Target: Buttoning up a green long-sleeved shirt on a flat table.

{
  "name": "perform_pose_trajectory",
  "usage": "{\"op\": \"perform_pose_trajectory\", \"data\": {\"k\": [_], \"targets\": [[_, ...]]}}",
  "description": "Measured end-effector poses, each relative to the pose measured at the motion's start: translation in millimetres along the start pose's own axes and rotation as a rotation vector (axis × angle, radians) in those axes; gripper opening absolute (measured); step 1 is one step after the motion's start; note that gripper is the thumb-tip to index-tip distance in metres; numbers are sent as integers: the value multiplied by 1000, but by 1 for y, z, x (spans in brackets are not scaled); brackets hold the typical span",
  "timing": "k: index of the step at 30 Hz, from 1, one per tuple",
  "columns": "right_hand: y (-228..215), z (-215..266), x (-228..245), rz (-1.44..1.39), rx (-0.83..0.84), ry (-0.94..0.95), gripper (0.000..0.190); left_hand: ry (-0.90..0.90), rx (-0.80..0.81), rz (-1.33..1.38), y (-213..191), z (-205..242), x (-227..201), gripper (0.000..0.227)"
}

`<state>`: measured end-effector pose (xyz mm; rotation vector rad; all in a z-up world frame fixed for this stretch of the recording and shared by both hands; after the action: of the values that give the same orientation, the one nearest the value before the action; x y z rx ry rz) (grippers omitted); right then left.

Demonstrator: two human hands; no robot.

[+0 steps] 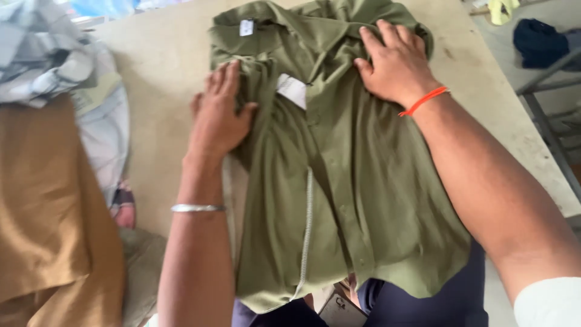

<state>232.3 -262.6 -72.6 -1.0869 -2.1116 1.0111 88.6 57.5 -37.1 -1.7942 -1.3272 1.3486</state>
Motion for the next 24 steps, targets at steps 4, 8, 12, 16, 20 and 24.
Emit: {"op": "perform_pose_trajectory", "data": {"k": [4,8,12,16,20,24], "targets": [[-54,11,22,-30,-184,-129,53,55,-158,-105,2,0,16,75],[-72,11,47,-282,-91,-93,27,-1,-268,-139,-15,4,10,51],[-89,17,79,-320,133,-66,34,-213,-285,-85,-42,6,-13,29],[-89,33,99,-282,260,-146,45,-213,-275,-112,-42,9,7,37],[-85,48,98,-345,220,-327,58,-108,-151,-39,-32,8,28,54],[-124,40,106,-319,646,-297,44,-159,189,93,-58,13,25,52]]}}
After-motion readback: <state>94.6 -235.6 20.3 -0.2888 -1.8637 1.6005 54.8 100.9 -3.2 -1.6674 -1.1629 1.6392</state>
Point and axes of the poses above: each hand's wrist, its own z-axis away from the middle knuckle, its own y-axis out of the palm, x = y × z, the point moved 2 cm from there along -z, towards the middle knuckle, and after that the axes turned 13 degrees about -x, right-handed, at the moved point
